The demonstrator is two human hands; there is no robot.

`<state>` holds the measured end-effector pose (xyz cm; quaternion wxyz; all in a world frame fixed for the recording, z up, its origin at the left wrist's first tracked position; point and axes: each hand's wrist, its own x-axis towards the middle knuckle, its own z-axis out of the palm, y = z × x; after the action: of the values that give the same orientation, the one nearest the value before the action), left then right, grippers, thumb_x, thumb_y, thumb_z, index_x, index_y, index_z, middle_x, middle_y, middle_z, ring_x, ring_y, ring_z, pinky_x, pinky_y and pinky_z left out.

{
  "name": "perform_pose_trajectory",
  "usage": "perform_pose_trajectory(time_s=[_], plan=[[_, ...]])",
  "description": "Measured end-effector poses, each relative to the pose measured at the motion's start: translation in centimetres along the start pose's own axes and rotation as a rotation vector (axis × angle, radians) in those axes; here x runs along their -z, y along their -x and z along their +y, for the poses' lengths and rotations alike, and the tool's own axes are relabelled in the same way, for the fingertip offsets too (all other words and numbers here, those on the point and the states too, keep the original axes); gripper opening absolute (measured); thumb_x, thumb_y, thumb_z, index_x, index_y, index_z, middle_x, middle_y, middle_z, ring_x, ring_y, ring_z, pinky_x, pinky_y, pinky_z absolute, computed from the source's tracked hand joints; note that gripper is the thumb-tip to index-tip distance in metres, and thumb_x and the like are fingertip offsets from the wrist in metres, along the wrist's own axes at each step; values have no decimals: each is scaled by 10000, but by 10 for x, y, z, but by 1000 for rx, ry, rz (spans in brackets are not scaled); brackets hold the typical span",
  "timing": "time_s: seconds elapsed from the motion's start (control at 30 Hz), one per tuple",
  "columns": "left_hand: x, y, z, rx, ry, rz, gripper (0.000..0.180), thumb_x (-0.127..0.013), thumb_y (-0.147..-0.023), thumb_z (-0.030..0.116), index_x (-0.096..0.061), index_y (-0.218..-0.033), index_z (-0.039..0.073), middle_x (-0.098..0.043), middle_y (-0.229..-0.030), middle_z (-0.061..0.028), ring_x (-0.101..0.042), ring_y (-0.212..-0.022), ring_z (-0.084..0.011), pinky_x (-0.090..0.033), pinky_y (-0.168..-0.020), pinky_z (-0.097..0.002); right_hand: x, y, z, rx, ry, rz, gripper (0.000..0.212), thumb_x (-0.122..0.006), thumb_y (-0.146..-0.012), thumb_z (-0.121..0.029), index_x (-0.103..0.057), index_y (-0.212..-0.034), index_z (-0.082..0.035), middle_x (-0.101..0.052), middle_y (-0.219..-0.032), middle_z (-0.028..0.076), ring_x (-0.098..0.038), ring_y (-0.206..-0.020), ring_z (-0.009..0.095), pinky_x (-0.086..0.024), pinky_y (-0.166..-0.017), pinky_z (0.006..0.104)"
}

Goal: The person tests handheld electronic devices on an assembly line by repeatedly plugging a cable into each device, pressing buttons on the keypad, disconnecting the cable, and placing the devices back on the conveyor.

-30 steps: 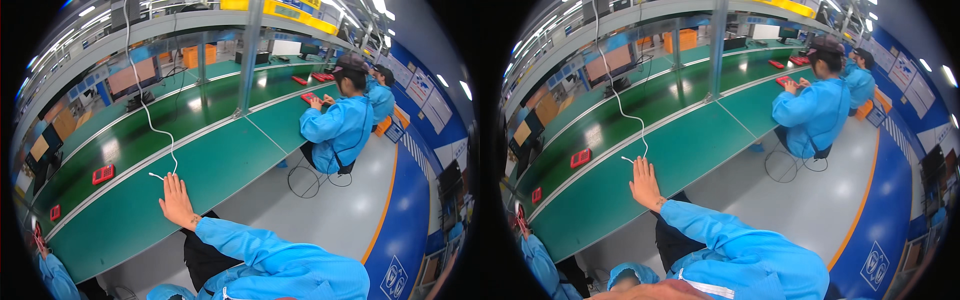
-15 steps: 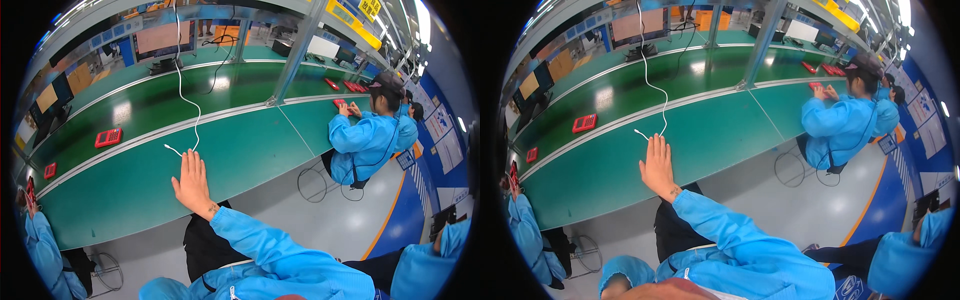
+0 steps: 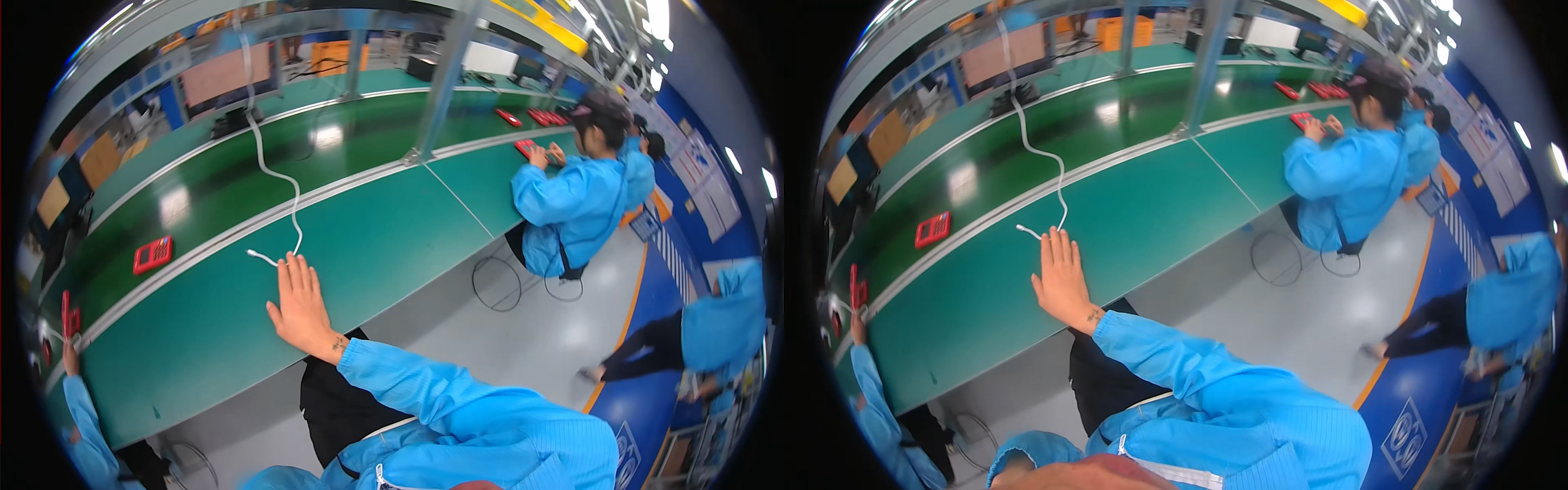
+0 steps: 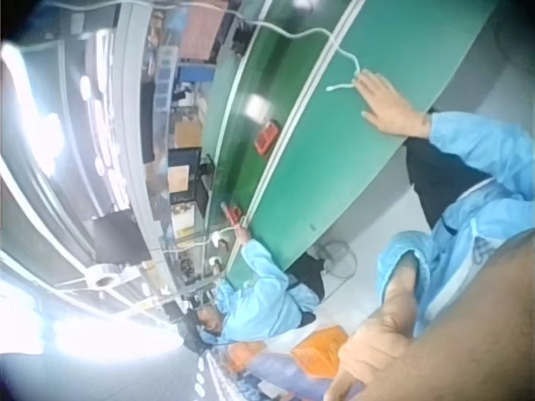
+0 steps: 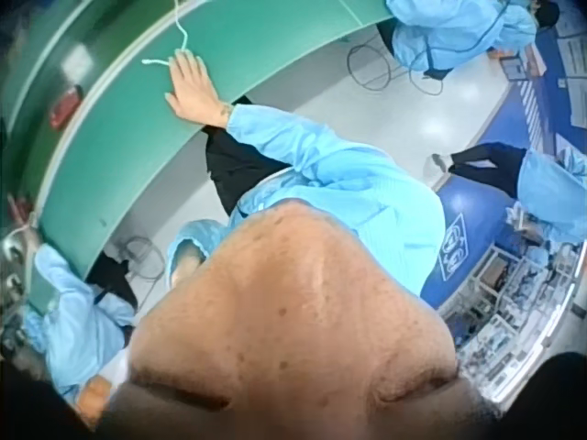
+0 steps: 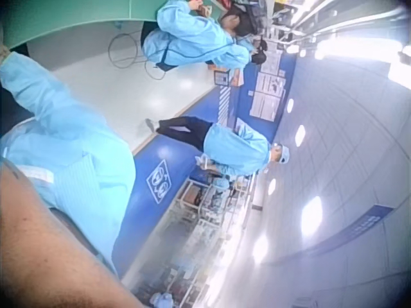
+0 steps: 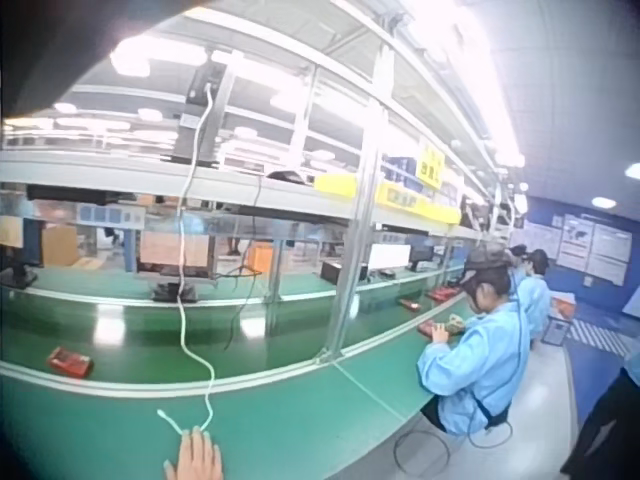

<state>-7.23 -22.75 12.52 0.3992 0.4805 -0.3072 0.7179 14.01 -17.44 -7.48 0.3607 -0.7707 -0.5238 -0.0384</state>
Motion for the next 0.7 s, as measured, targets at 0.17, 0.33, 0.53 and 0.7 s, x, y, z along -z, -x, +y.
perform_pose_trajectory(time_s=[0.17,0.33,0.53,0.7], plan=[[-13,-5,-37,118,248,36,227,-620,-804,-12,-448,-719,111,-550,-691,-23,-555,-556,-121,-444,-484,-254,6,-1,-11,-3,-51,14,747,-630,-882,-205,-276,-1440,143,-266,-1511,337,-224,-1438,479,-202,-1180,535],[-37,-11,-74,190,462,31,257,-618,-801,-24,-446,-670,116,-545,-651,-24,-548,-528,-123,-439,-478,-252,3,-1,-12,-36,-92,101,737,-640,-851,-146,-291,-1427,153,-247,-1514,337,-223,-1435,473,-197,-1189,527],[-64,-8,-93,265,553,53,300,-615,-798,-38,-442,-612,122,-540,-603,-26,-539,-494,-125,-432,-471,-250,20,4,-7,-46,-398,144,606,-579,-871,-41,-344,-1412,100,-238,-1522,288,-230,-1434,454,-271,-1169,502],[-65,-15,-99,307,535,70,339,-612,-795,-50,-440,-563,127,-536,-563,-28,-532,-466,-127,-426,-466,-248,90,5,-16,171,-573,184,601,-575,-878,-23,-353,-1427,82,-303,-1504,280,-354,-1391,426,-341,-1136,472]])
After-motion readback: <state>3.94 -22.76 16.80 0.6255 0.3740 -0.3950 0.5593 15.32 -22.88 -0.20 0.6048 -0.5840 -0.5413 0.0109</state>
